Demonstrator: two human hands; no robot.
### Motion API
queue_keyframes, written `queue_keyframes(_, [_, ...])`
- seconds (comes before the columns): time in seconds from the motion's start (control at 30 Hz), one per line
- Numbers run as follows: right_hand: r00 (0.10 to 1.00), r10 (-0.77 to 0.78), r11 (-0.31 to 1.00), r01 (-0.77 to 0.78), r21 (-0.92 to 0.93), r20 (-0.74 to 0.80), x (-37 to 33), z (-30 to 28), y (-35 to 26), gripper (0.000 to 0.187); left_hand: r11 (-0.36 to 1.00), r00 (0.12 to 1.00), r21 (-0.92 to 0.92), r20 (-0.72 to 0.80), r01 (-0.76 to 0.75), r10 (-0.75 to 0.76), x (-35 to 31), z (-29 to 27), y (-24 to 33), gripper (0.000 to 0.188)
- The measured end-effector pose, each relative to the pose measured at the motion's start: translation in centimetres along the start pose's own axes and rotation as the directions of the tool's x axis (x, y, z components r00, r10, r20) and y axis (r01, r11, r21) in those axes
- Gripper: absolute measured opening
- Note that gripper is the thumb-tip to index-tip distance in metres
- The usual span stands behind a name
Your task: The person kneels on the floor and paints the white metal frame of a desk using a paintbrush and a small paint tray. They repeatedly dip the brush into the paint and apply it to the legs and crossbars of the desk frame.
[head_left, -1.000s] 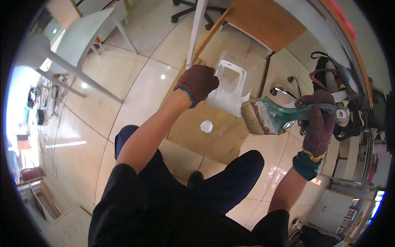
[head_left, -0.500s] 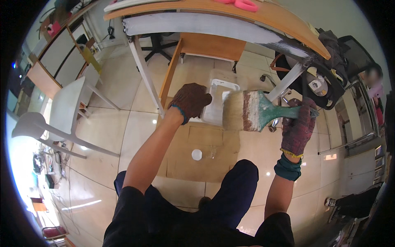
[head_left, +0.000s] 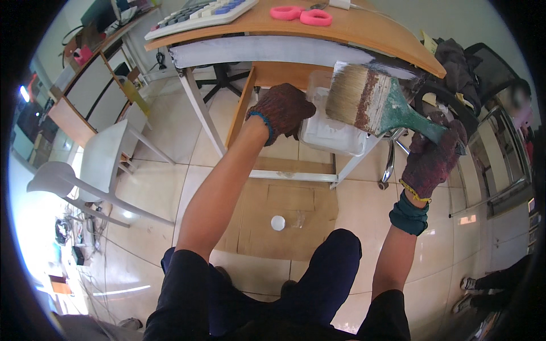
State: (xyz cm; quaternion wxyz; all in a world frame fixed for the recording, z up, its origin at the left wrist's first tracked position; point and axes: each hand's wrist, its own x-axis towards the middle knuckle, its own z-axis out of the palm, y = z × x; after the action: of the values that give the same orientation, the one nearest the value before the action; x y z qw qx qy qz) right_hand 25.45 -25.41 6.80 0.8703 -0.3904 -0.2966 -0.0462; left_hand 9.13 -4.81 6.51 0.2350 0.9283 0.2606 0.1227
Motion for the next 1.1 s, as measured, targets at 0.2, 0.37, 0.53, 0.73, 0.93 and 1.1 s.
queue_keyframes(0.2, [0.994, -0.11, 0.991, 0.112, -0.067, 0.023, 1.5, -1.3, 0.8, 0.036, 1.0, 1.0, 0.014, 0.026, -0.015, 0.015, 0.9, 0.3, 0.4, 0.037])
queue_keyframes(0.37, [0.993, -0.111, 0.989, 0.115, -0.097, 0.044, 0.6, -2.4, -0.5, 0.036, 0.94, 0.963, 0.23, -0.039, -0.25, 0.266, 1.4, 0.3, 0.1, 0.037])
queue_keyframes(0.53, [0.997, -0.074, 0.992, 0.074, -0.105, 0.009, -0.8, 0.2, 0.0, 0.037, 0.97, 0.985, 0.172, 0.015, -0.174, 0.174, 1.3, 0.0, 1.3, 0.037])
queue_keyframes(0.73, [0.968, -0.226, 0.965, 0.208, -0.157, -0.106, 0.7, -2.1, -0.5, 0.036, 0.922, 0.957, 0.285, -0.044, -0.263, 0.287, 1.9, 0.4, 0.7, 0.035])
queue_keyframes(0.93, [0.989, -0.147, 0.988, 0.146, -0.052, -0.019, -1.1, 0.3, -1.5, 0.034, 0.917, 0.974, 0.339, -0.012, -0.207, 0.225, 2.3, 0.3, 1.0, 0.029])
queue_keyframes(1.1, [0.979, -0.196, 0.98, 0.194, -0.042, -0.047, 0.2, 0.3, -0.2, 0.035, 0.99, 1.0, 0.138, 0.016, 0.009, -0.011, 1.9, -0.4, 2.2, 0.034])
